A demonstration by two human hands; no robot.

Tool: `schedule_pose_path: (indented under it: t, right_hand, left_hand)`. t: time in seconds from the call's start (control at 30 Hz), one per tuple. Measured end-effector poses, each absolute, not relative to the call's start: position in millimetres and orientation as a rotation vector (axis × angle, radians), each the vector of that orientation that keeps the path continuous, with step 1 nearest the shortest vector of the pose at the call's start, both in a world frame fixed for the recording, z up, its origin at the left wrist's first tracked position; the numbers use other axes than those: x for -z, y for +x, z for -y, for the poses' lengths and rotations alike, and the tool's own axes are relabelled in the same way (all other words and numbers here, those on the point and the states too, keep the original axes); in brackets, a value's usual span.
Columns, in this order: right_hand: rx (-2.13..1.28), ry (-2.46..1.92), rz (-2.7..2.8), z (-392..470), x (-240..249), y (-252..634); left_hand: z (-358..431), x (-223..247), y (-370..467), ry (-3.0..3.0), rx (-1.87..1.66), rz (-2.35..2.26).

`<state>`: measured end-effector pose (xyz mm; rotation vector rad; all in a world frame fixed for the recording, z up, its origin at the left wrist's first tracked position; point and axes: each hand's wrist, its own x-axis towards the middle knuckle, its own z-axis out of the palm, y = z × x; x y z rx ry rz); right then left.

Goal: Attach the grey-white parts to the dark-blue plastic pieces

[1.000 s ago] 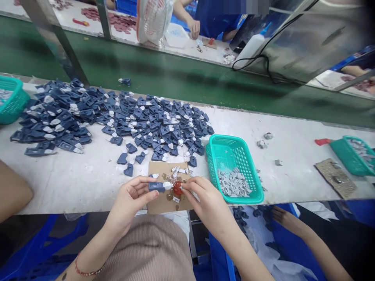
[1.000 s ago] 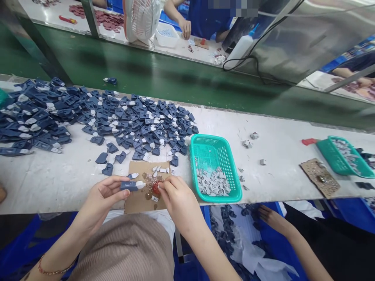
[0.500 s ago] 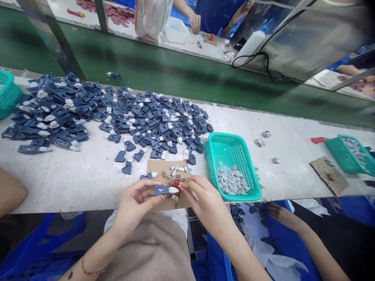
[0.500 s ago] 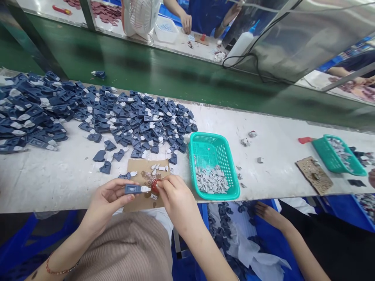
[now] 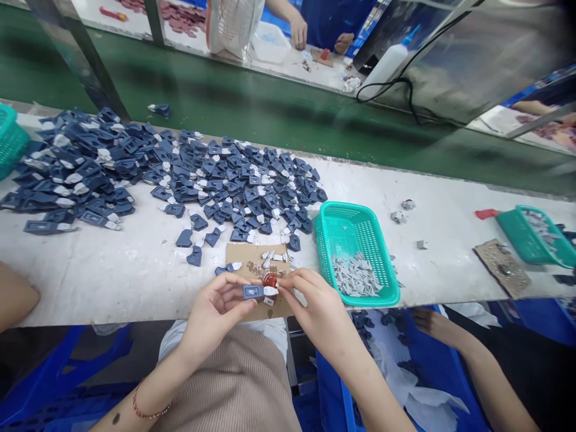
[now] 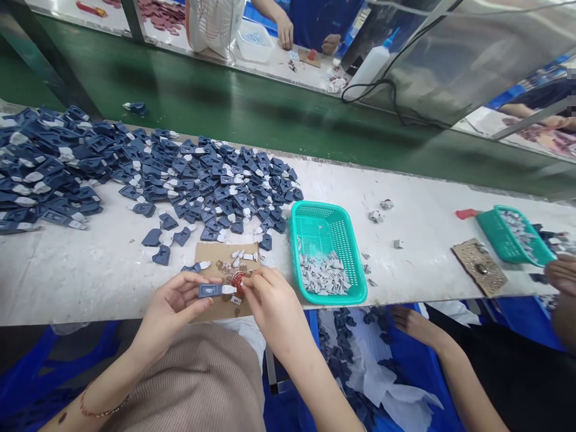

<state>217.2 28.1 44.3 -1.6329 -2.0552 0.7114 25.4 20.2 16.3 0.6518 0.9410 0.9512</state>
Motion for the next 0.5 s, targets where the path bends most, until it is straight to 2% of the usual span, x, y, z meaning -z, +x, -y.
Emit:
schedule_pose_path:
  t: [0.17,0.27,0.5]
  right_hand:
    - [-1.215,-1.711,1.258,-29.5,-49.6,224.4]
    - [-1.449,-1.592,0.798,-24.5,-52.7,222.1]
    - [-1.618,-1.396,0.407,-7.2,-61.4,190.4]
  left_hand:
    - [-19.6,-17.1,27.2,0.503,-0.837,-0.914]
    - [-15.6,-18.1,33.5,0.559,-0.919,-0.946]
    - [-7.4,-14.0,47.7,1.079,-1.300,-1.102]
